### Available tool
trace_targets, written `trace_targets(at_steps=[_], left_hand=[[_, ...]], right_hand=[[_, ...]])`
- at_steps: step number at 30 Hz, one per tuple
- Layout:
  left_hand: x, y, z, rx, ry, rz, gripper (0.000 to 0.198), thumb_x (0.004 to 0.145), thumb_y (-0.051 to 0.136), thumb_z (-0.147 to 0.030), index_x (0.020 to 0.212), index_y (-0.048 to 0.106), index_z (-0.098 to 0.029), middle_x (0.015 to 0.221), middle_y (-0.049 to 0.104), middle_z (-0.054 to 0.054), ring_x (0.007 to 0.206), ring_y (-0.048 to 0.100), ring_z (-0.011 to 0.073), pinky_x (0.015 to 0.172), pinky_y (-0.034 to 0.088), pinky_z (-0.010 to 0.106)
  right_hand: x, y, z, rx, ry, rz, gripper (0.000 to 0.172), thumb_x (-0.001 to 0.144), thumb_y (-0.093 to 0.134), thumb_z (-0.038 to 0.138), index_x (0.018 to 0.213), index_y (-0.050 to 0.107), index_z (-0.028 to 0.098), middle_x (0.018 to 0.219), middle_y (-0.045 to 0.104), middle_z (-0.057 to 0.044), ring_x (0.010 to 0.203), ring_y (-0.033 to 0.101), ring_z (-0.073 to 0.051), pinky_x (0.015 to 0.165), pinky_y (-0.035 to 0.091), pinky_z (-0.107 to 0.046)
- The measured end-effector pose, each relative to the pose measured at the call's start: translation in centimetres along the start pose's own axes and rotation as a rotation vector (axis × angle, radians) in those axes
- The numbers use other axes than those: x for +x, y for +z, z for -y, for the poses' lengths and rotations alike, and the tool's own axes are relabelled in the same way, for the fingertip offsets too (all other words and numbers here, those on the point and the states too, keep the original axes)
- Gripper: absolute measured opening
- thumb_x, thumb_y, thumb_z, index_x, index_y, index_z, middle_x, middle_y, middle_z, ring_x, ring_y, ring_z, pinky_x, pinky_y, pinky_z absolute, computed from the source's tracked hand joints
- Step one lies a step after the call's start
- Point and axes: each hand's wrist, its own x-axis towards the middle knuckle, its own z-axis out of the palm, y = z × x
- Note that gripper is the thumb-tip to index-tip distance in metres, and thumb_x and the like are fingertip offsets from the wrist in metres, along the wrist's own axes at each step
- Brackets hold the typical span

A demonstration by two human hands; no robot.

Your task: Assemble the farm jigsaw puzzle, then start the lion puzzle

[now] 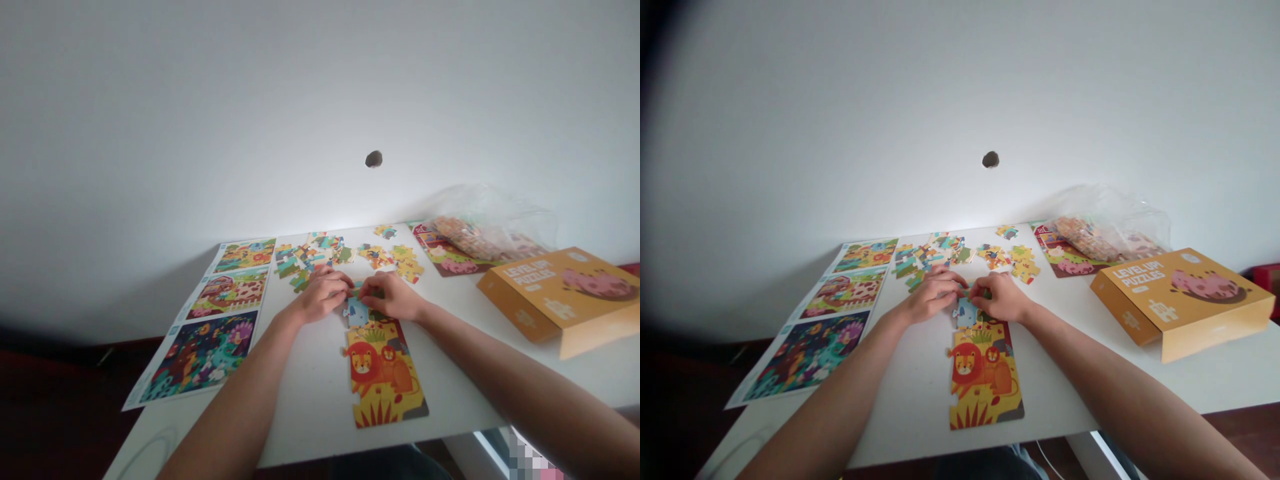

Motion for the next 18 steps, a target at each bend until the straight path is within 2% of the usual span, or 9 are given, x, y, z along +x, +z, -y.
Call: trace_targets(at_steps=[5,9,11,18], left_hand=[[-0.2,-0.2,-0.4,0.021,-0.012,0.012,0.016,0.084,0.059,-0.027,0.091,0.072,-0.023,0.114,0.066,0.002,0.105,0.051,0.0231,0.099,0.034,0.040],[-0.2,-0.1,-0.4,0.023,-0.014,0.009,0.018,0.082,0.057,-0.022,0.092,0.073,-0.023,0.114,0.066,0.002,0.105,0.051,0.0235,0.099,0.035,0.041],[-0.2,-0.1,-0.3,0.018,-0.008,0.007,0.019,0.081,0.056,-0.020,0.091,0.072,-0.023,0.113,0.067,0.002,0.105,0.052,0.0235,0.100,0.035,0.041],[-0.2,-0.2,-0.3,0.008,-0.017,0.009,0.021,0.080,0.056,-0.018,0.092,0.073,-0.024,0.113,0.067,0.002,0.106,0.052,0.0242,0.101,0.034,0.042]], right_hand=[[-0.3,-0.5,0.5,-0.263,-0.141,0.009,0.009,0.082,0.068,0.029,0.088,0.072,0.023,0.086,0.068,-0.004,0.089,0.056,-0.021,0.086,0.033,-0.037],[-0.8,-1.3,1.0,-0.352,-0.256,0.111,0.036,0.074,0.075,0.047,0.102,0.071,0.025,0.100,0.065,-0.007,0.096,0.053,-0.025,0.089,0.030,-0.041],[-0.9,-1.6,1.2,-0.368,-0.280,0.166,0.043,0.071,0.077,0.049,0.106,0.070,0.025,0.103,0.063,-0.007,0.096,0.053,-0.026,0.089,0.029,-0.042],[-0.8,-1.9,1.4,-0.381,-0.301,0.204,0.041,0.075,0.073,0.045,0.109,0.067,0.022,0.099,0.065,-0.008,0.096,0.054,-0.026,0.087,0.029,-0.041]])
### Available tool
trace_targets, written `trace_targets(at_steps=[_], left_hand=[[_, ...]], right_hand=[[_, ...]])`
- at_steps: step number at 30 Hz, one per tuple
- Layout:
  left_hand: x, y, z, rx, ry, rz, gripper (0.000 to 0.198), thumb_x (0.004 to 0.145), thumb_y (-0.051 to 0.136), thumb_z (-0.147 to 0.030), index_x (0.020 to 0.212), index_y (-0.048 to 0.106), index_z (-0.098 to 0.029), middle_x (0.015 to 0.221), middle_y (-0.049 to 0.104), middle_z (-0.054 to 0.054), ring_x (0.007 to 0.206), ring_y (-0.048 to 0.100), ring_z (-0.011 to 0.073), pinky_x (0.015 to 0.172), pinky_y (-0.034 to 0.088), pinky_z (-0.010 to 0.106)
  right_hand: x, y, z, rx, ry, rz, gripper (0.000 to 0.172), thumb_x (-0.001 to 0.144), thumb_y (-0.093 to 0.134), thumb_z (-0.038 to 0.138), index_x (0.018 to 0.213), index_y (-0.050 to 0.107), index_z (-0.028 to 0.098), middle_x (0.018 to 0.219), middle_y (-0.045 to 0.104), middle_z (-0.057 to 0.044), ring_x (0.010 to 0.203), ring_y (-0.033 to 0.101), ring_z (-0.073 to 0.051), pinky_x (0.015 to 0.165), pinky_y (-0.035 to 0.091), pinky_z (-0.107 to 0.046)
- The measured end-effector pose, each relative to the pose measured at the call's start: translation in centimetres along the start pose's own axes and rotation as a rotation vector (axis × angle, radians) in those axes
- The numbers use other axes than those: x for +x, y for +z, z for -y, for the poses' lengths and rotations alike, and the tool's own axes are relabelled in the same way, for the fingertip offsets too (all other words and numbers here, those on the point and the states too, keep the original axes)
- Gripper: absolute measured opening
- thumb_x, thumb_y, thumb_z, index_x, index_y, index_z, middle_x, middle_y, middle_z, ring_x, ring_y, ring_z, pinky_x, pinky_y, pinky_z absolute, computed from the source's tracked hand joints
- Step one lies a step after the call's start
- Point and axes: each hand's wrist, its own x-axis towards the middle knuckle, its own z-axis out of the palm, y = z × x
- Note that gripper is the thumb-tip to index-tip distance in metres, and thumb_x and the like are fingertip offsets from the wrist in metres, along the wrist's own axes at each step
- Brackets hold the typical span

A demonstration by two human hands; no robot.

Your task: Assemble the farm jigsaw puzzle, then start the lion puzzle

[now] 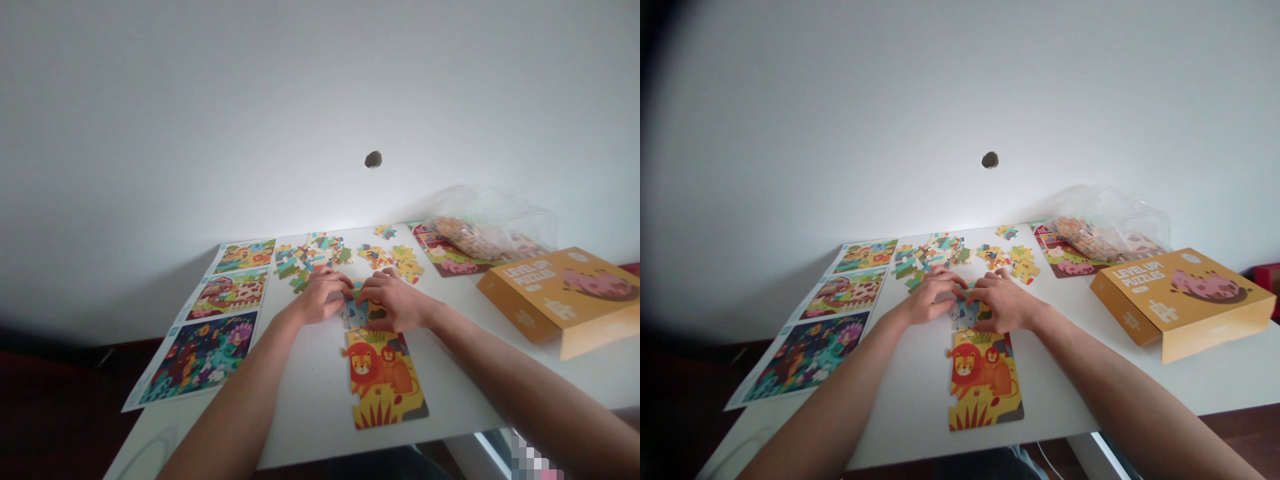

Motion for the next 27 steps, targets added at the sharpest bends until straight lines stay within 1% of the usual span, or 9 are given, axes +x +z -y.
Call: trace_targets(at_steps=[8,12,19,27], left_hand=[[-0.09,0.10,0.04,-0.019,-0.002,-0.012,0.017,0.082,0.058,-0.020,0.091,0.072,-0.023,0.113,0.067,0.003,0.108,0.051,0.0242,0.100,0.034,0.041],[-0.14,-0.04,-0.12,-0.019,0.002,-0.010,0.015,0.083,0.059,-0.023,0.090,0.072,-0.023,0.113,0.067,0.002,0.109,0.051,0.0241,0.101,0.034,0.041],[-0.09,-0.10,-0.18,0.014,0.008,-0.004,0.014,0.081,0.063,-0.027,0.091,0.072,-0.024,0.112,0.067,0.002,0.108,0.051,0.0244,0.102,0.032,0.042],[-0.06,-0.02,-0.06,0.012,0.002,0.000,0.014,0.080,0.065,-0.026,0.092,0.072,-0.023,0.112,0.067,0.002,0.106,0.051,0.0245,0.099,0.035,0.042]], right_hand=[[0.24,0.62,0.01,0.081,-0.013,-0.036,0.039,0.077,0.073,0.044,0.108,0.066,0.022,0.104,0.066,-0.007,0.097,0.055,-0.024,0.090,0.029,-0.039],[0.32,0.87,0.01,0.083,-0.014,-0.044,0.038,0.075,0.075,0.042,0.107,0.068,0.023,0.106,0.066,-0.008,0.098,0.055,-0.025,0.090,0.029,-0.039],[0.13,0.58,-0.39,0.064,-0.035,-0.029,0.033,0.076,0.075,0.045,0.101,0.071,0.024,0.103,0.065,-0.007,0.098,0.053,-0.024,0.089,0.030,-0.039],[0.12,0.46,-0.45,0.079,-0.049,-0.013,0.031,0.078,0.073,0.045,0.101,0.072,0.024,0.104,0.064,-0.008,0.099,0.053,-0.024,0.090,0.031,-0.040]])
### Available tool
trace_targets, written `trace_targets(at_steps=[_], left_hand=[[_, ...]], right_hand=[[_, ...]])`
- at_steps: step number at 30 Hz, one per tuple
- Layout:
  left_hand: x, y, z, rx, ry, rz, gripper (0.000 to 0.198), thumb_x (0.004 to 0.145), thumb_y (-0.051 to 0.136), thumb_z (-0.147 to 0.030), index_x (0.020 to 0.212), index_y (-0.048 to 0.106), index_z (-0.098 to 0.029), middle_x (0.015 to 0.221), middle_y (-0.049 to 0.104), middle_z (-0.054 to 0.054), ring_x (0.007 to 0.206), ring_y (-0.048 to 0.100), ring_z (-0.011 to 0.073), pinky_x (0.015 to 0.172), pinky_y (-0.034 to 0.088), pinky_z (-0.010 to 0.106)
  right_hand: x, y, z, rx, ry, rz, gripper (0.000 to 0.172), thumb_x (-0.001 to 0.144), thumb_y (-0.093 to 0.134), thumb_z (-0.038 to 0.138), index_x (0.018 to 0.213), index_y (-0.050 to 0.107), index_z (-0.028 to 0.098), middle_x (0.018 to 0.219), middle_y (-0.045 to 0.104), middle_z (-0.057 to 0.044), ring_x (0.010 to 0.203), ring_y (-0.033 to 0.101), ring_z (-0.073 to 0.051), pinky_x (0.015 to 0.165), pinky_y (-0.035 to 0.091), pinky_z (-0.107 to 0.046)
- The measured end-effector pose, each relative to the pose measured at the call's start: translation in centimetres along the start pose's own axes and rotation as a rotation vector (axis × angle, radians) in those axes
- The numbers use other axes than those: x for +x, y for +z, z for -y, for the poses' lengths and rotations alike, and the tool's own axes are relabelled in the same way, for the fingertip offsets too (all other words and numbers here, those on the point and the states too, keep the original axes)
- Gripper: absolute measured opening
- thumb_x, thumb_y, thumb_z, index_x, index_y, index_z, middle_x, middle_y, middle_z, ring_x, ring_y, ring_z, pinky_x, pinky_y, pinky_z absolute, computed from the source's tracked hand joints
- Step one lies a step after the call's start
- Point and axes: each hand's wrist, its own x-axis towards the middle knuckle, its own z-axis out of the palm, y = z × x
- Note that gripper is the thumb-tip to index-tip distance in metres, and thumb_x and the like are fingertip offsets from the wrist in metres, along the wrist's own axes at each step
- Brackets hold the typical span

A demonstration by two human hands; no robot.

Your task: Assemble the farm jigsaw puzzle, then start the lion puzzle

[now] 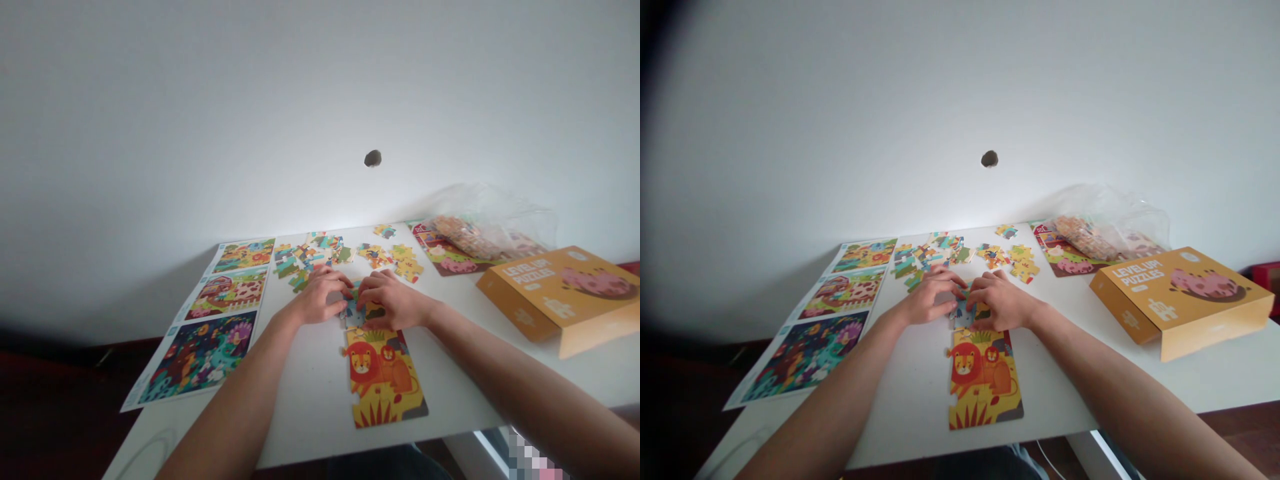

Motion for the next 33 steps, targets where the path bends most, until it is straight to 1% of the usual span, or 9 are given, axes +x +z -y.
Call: trace_targets(at_steps=[5,8,12,14,16,19,25,30,33], left_hand=[[-0.02,0.00,-0.06,0.008,0.002,0.002,0.013,0.079,0.066,-0.025,0.091,0.072,-0.024,0.112,0.067,0.002,0.106,0.052,0.0240,0.099,0.035,0.041],[-0.02,0.04,-0.17,0.009,0.000,-0.003,0.013,0.080,0.067,-0.029,0.090,0.072,-0.024,0.111,0.067,0.003,0.107,0.052,0.0242,0.100,0.035,0.041],[0.01,0.13,-0.24,0.018,-0.013,0.001,0.018,0.077,0.072,-0.037,0.090,0.072,-0.024,0.112,0.066,0.003,0.108,0.052,0.0251,0.101,0.035,0.043],[0.03,0.18,-0.19,0.023,-0.016,0.005,0.021,0.076,0.074,-0.039,0.090,0.072,-0.025,0.111,0.066,0.004,0.108,0.052,0.0256,0.102,0.035,0.044],[0.05,0.22,-0.11,0.028,-0.017,0.008,0.024,0.074,0.075,-0.043,0.091,0.073,-0.026,0.111,0.066,0.004,0.108,0.052,0.0261,0.102,0.034,0.044],[0.07,0.28,-0.03,0.036,-0.018,0.014,0.029,0.073,0.077,-0.047,0.092,0.073,-0.026,0.111,0.065,0.004,0.107,0.052,0.0263,0.103,0.034,0.044],[0.08,0.28,-0.07,0.038,-0.012,0.018,0.031,0.073,0.076,-0.048,0.094,0.072,-0.026,0.112,0.064,0.004,0.108,0.052,0.0258,0.104,0.034,0.043],[0.07,0.28,-0.15,0.030,-0.015,0.025,0.033,0.073,0.076,-0.050,0.095,0.072,-0.025,0.112,0.064,0.004,0.107,0.052,0.0258,0.105,0.032,0.043],[0.06,0.40,-0.22,0.019,-0.017,0.034,0.041,0.069,0.077,-0.054,0.098,0.071,-0.025,0.114,0.062,0.005,0.109,0.051,0.0267,0.105,0.032,0.043]], right_hand=[[0.00,-0.05,0.03,0.013,-0.006,0.009,0.030,0.080,0.073,0.044,0.103,0.072,0.025,0.107,0.063,-0.007,0.102,0.053,-0.024,0.091,0.032,-0.040],[-0.03,-0.04,0.01,0.010,-0.006,0.013,0.030,0.079,0.073,0.043,0.103,0.072,0.024,0.108,0.063,-0.008,0.102,0.053,-0.025,0.092,0.032,-0.040],[-0.10,-0.09,-0.05,0.001,-0.014,0.015,0.031,0.079,0.073,0.043,0.104,0.072,0.024,0.107,0.063,-0.008,0.101,0.054,-0.025,0.092,0.032,-0.041],[-0.15,-0.16,-0.13,-0.001,-0.023,0.000,0.026,0.081,0.072,0.039,0.102,0.072,0.024,0.105,0.064,-0.008,0.099,0.055,-0.025,0.091,0.033,-0.041],[-0.18,-0.22,-0.22,-0.008,-0.014,-0.038,0.019,0.083,0.068,0.032,0.100,0.072,0.023,0.101,0.064,-0.008,0.096,0.055,-0.023,0.089,0.034,-0.040],[-0.20,-0.22,-0.32,-0.019,0.006,-0.084,0.014,0.083,0.066,0.025,0.095,0.073,0.023,0.097,0.064,-0.007,0.093,0.055,-0.022,0.087,0.034,-0.038],[-0.12,0.11,-0.33,-0.001,-0.021,-0.042,0.006,0.081,0.067,0.023,0.084,0.072,0.023,0.090,0.064,-0.004,0.091,0.056,-0.020,0.087,0.032,-0.038],[-0.13,0.22,-0.29,0.014,-0.019,-0.039,0.006,0.081,0.068,0.026,0.085,0.072,0.023,0.091,0.064,-0.004,0.092,0.057,-0.021,0.087,0.032,-0.037],[-0.09,0.36,-0.17,0.048,-0.029,-0.025,0.013,0.081,0.071,0.032,0.092,0.073,0.024,0.094,0.064,-0.004,0.095,0.056,-0.021,0.087,0.032,-0.036]])
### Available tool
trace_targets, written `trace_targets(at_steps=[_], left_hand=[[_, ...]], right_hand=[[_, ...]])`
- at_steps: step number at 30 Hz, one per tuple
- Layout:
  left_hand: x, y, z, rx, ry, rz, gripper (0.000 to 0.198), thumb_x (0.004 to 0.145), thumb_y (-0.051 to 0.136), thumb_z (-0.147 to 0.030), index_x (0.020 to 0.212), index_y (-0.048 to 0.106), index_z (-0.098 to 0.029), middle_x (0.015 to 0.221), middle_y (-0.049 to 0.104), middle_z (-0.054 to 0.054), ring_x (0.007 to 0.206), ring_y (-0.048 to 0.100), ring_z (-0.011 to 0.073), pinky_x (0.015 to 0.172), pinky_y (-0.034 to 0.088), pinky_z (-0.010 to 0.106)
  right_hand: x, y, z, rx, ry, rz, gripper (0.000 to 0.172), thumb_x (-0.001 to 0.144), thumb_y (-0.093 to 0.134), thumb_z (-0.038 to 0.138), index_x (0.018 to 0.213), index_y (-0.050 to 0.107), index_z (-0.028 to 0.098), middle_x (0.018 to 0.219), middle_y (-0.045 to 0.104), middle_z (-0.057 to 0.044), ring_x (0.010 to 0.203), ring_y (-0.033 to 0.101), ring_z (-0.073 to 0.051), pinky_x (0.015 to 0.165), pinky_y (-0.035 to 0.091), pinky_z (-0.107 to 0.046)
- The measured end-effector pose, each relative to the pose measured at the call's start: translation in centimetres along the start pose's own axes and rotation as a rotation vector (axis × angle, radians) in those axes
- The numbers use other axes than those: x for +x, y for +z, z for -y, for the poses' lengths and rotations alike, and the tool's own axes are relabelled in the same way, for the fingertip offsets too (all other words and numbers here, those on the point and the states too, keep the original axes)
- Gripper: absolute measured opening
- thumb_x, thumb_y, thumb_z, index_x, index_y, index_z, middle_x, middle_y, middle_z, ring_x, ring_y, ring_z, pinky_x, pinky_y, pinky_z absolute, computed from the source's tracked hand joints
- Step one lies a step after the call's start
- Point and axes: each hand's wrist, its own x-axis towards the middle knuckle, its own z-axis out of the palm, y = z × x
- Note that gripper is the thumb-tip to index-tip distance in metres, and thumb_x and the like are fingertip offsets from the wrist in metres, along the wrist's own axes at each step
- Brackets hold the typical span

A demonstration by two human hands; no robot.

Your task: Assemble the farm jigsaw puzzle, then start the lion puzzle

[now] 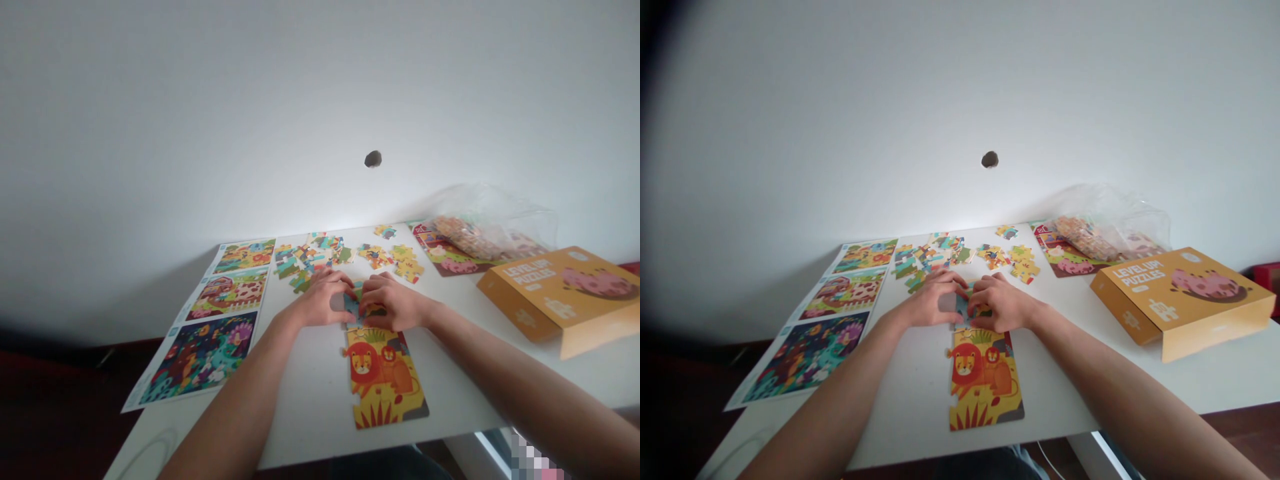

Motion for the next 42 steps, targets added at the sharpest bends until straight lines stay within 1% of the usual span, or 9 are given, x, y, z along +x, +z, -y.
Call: trace_targets(at_steps=[4,7,9,14,20,27,32,36,42], left_hand=[[0.0,0.1,-0.1,-0.007,-0.001,0.025,0.061,0.060,0.080,-0.062,0.107,0.068,-0.026,0.118,0.058,0.006,0.113,0.049,0.0286,0.105,0.034,0.043],[0.0,0.1,-0.2,-0.003,-0.006,0.042,0.068,0.058,0.080,-0.065,0.112,0.067,-0.026,0.120,0.056,0.006,0.115,0.048,0.0292,0.105,0.033,0.044],[-0.1,0.0,-0.2,-0.003,-0.003,0.050,0.068,0.058,0.080,-0.064,0.113,0.066,-0.026,0.121,0.055,0.006,0.115,0.048,0.0297,0.106,0.033,0.044],[-0.1,-0.3,-0.2,-0.013,0.010,0.068,0.058,0.070,0.075,-0.058,0.117,0.065,-0.027,0.123,0.054,0.007,0.117,0.047,0.0296,0.107,0.032,0.046],[-0.1,-0.1,-0.4,0.021,0.013,0.109,0.081,0.056,0.077,-0.070,0.123,0.061,-0.027,0.127,0.050,0.009,0.122,0.041,0.0339,0.110,0.028,0.051],[-0.1,-0.2,-0.6,0.026,0.001,0.114,0.084,0.055,0.076,-0.072,0.124,0.061,-0.027,0.127,0.049,0.009,0.123,0.040,0.0343,0.111,0.028,0.053],[-0.1,-0.2,-0.6,0.022,0.000,0.113,0.082,0.054,0.078,-0.070,0.123,0.061,-0.027,0.127,0.049,0.009,0.123,0.041,0.0344,0.112,0.028,0.053],[-0.1,-0.2,-0.6,0.019,-0.004,0.110,0.081,0.053,0.079,-0.069,0.121,0.062,-0.028,0.127,0.049,0.009,0.123,0.041,0.0346,0.112,0.028,0.053],[-0.1,-0.1,-0.5,0.026,0.002,0.104,0.082,0.053,0.079,-0.068,0.122,0.062,-0.028,0.126,0.049,0.008,0.122,0.041,0.0341,0.113,0.027,0.053]], right_hand=[[0.1,0.3,0.2,0.034,-0.030,0.024,0.018,0.080,0.073,0.033,0.096,0.074,0.026,0.094,0.062,-0.004,0.094,0.055,-0.020,0.088,0.033,-0.037],[0.2,0.5,0.2,0.060,-0.051,0.029,0.018,0.080,0.073,0.030,0.097,0.076,0.027,0.091,0.061,-0.004,0.092,0.054,-0.020,0.089,0.032,-0.038],[0.2,0.6,0.2,0.073,-0.060,0.028,0.017,0.080,0.073,0.029,0.097,0.076,0.028,0.090,0.059,-0.003,0.092,0.054,-0.019,0.089,0.032,-0.038],[0.1,0.7,0.0,0.111,-0.069,0.022,0.015,0.080,0.074,0.029,0.094,0.077,0.027,0.091,0.058,-0.003,0.091,0.055,-0.018,0.089,0.032,-0.037],[0.2,1.0,-0.3,0.143,-0.089,0.005,0.009,0.077,0.076,0.027,0.086,0.078,0.026,0.091,0.060,-0.002,0.091,0.056,-0.018,0.092,0.032,-0.038],[0.2,1.2,-0.2,0.153,-0.081,-0.003,0.005,0.077,0.076,0.027,0.082,0.077,0.025,0.091,0.062,-0.003,0.091,0.058,-0.018,0.092,0.031,-0.038],[0.2,1.6,-0.3,0.168,-0.087,-0.026,0.002,0.076,0.075,0.024,0.076,0.074,0.022,0.083,0.064,-0.001,0.084,0.059,-0.017,0.088,0.033,-0.037],[0.4,1.7,0.0,0.165,-0.049,-0.046,0.009,0.077,0.074,0.024,0.071,0.070,0.019,0.080,0.065,-0.001,0.080,0.060,-0.015,0.086,0.034,-0.035],[0.4,1.4,0.3,0.162,-0.011,-0.026,0.010,0.077,0.075,0.025,0.071,0.070,0.019,0.082,0.066,-0.001,0.083,0.060,-0.016,0.090,0.032,-0.036]])
